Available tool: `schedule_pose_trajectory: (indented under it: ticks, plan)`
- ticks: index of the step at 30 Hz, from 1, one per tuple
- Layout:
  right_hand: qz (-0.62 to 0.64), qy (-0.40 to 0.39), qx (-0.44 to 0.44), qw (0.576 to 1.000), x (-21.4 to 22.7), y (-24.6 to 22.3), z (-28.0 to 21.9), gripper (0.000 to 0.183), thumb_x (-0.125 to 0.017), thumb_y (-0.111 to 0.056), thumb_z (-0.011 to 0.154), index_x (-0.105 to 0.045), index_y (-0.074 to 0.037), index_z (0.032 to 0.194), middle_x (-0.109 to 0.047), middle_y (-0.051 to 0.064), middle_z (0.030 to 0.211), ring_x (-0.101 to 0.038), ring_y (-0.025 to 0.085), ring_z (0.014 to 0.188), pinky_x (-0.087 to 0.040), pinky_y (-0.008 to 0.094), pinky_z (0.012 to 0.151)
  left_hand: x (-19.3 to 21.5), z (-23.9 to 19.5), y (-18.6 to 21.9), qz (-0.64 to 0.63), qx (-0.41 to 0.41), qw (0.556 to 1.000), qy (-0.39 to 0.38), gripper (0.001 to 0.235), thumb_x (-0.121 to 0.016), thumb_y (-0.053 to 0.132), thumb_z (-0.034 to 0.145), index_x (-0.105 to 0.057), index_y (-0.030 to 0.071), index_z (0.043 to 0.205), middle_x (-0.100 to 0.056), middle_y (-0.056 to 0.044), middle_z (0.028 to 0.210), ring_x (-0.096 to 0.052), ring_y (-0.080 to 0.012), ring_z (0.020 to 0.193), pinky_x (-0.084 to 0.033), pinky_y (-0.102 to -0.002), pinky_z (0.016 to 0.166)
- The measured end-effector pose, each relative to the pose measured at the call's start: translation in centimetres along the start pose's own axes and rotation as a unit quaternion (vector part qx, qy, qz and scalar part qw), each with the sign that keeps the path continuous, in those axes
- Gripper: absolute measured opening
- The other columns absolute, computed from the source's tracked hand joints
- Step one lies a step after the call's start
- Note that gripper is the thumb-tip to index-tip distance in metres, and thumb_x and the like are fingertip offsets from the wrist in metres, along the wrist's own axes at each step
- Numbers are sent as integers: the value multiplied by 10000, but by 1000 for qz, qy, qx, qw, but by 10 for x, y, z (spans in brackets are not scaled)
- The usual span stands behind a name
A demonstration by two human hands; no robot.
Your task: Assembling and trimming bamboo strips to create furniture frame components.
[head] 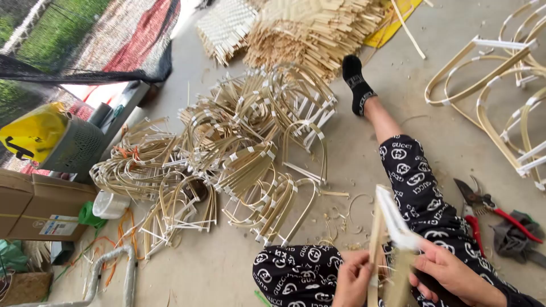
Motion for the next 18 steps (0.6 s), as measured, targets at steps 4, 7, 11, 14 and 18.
schedule_pose_trajectory:
  ticks: [4,7,11,14,18]
  plan:
    - [-19,46,13,999,15,-3,10,598,-641,-212,941,-434,-172,1501,-620,122,629,-524,212,395,-423,354,367,4,10,-55,46,-17,997,-67,377,-506,71,1071,-624,-46,1409,-723,-52,1012,-697,-113,941,-559,-257,902]
    - [-26,41,-18,999,24,14,21,488,-626,-232,981,-438,-136,1422,-636,134,654,-569,220,449,-456,352,415,0,7,-59,-7,-6,998,-68,362,-516,97,1065,-629,-52,1375,-720,-49,984,-697,-107,897,-578,-251,883]
    - [-98,9,11,995,26,26,32,466,-607,-278,977,-460,-142,1399,-663,112,646,-594,209,460,-474,333,421,9,6,-64,-7,-1,999,-39,326,-623,130,1073,-660,-91,1310,-706,-53,901,-673,-104,764,-549,-235,737]
    - [-126,1,23,992,34,45,47,449,-611,-289,983,-466,-141,1381,-658,109,646,-601,192,487,-487,316,446,18,3,-72,-17,29,999,-32,339,-649,157,1062,-676,-97,1285,-728,-78,864,-686,-108,739,-551,-229,712]
    - [-102,3,80,992,47,79,74,478,-678,-213,944,-490,-133,1376,-677,103,686,-639,162,568,-526,305,506,31,0,-81,-31,62,997,-32,348,-699,195,1040,-695,-78,1256,-738,-100,846,-687,-116,724,-546,-233,693]
Point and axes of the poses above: each hand's wrist, its own z-axis towards the middle knuckle, its own x-axis out of the back of the hand, y = z × x, the point moved 9 cm from there along z, towards the middle knuckle
